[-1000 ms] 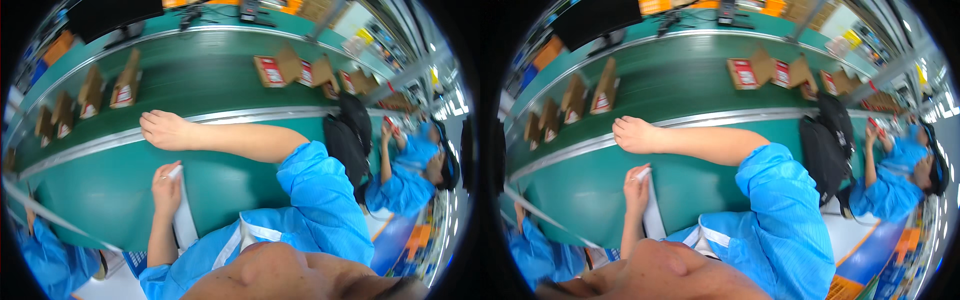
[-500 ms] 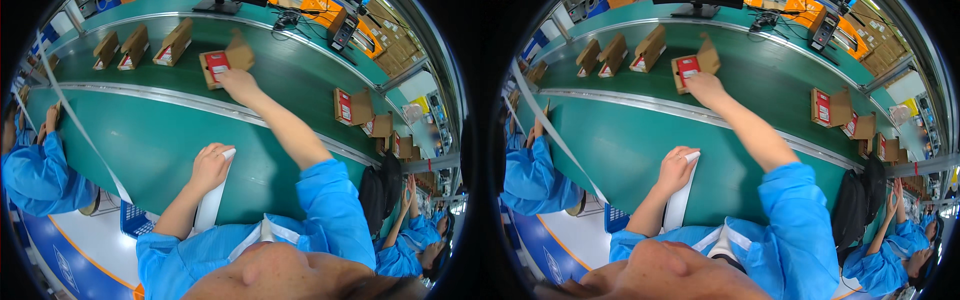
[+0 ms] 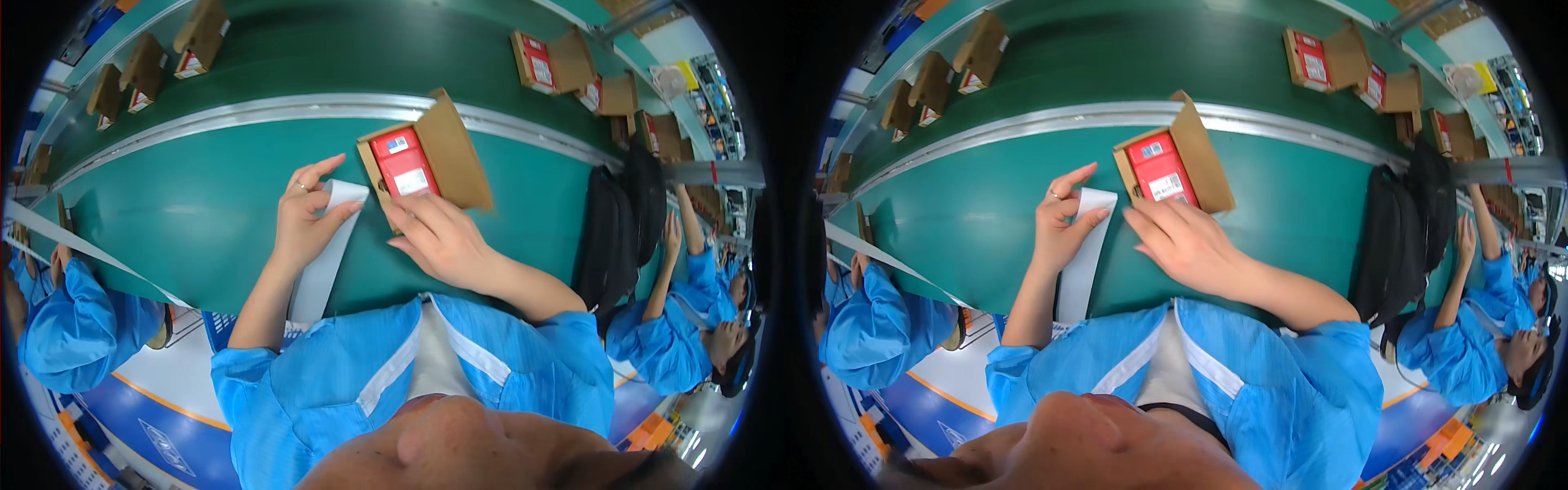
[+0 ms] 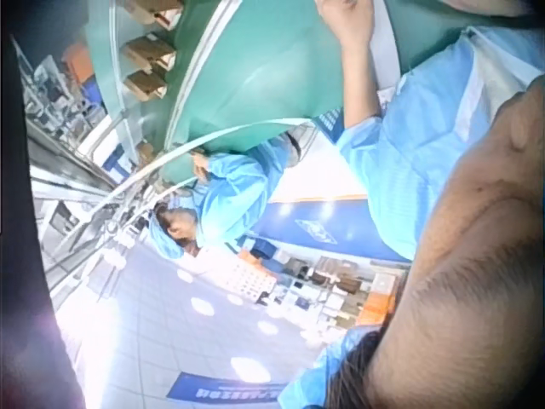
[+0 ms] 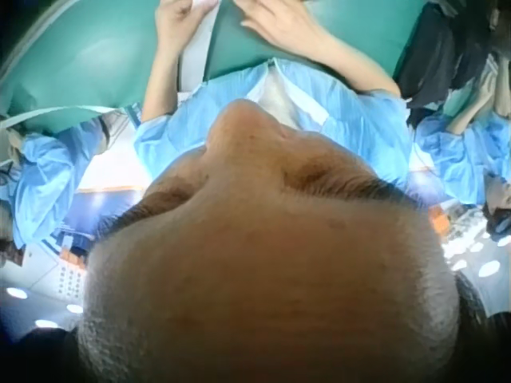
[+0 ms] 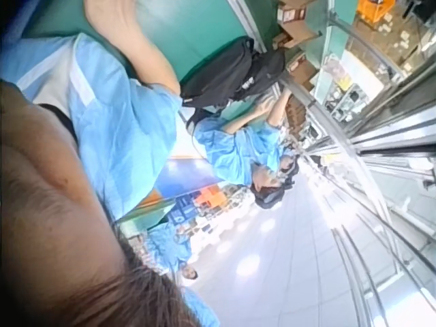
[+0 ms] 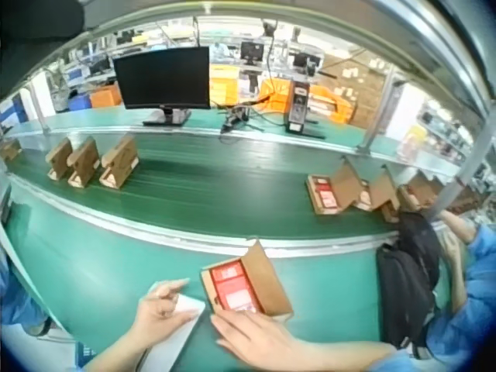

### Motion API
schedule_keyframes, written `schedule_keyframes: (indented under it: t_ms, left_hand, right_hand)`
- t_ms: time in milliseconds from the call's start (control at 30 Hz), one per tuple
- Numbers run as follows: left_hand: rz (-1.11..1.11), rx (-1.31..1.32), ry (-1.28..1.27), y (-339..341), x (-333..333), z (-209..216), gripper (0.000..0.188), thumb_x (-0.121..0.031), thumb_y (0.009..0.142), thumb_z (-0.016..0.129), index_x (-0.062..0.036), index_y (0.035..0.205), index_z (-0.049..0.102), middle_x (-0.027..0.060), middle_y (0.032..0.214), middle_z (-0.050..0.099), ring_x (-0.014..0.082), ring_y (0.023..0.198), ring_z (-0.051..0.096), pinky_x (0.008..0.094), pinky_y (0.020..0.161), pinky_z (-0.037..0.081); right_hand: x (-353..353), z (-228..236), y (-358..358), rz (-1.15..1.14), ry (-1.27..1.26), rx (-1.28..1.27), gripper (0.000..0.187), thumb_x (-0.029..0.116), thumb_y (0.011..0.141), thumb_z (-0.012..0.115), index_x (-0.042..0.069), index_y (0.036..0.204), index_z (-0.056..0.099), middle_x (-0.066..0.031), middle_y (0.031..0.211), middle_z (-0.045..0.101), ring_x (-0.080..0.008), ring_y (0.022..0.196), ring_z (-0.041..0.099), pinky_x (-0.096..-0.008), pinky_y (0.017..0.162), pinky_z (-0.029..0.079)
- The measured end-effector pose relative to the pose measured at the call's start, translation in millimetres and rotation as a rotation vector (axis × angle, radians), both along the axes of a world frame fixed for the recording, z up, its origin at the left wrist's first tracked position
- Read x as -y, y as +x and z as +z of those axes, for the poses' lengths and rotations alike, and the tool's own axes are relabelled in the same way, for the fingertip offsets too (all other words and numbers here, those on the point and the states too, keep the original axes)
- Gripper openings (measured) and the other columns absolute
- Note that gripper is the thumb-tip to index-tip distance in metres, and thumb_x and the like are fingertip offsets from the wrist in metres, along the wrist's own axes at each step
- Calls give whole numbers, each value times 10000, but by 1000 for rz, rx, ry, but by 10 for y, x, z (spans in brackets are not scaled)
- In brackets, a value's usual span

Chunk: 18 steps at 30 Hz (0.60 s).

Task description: The person peels labels from a strip and sticks them onto electronic devices inside open cardboard boxes by hand, then slides the boxes along a conveyor belt.

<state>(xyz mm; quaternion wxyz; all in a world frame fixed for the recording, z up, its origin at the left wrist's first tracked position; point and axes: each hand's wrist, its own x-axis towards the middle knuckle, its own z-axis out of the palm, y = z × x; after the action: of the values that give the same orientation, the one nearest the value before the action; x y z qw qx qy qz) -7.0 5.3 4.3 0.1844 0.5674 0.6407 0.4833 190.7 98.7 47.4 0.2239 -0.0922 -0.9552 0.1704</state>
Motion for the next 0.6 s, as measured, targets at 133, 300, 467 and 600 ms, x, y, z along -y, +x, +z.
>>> schedule_keyframes:
  t_ms: [133,300,467,600]
  left_hand:
    - [-138,21,43,223,-20,293,168,-116,637,783,-4,698,675,116,1162,615,283,1025,556,342,818,468]
    - [-172,-47,225,345,68,256,192,-143,605,795,-16,660,663,70,918,677,267,893,600,348,743,487]
    - [-174,-23,242,394,30,223,161,-83,617,787,-11,678,656,80,843,668,260,818,611,343,678,492]
    - [-239,25,241,459,-42,255,130,-16,638,761,4,684,641,103,816,664,253,804,615,330,660,492]
  right_hand:
    - [-49,-115,-71,63,-456,-98,223,110,753,671,-19,926,615,-110,896,590,-301,814,601,-383,684,489]
    - [-56,-133,57,178,-644,3,176,75,783,645,7,943,624,-114,855,603,-280,746,618,-370,651,492]
    - [17,-39,103,-3,-820,-236,207,-31,741,674,-13,940,621,-104,853,639,-165,718,635,-277,637,503]
    - [3,-141,116,-44,-778,-335,189,-44,745,677,-16,925,626,-102,817,647,-166,697,635,-269,606,501]
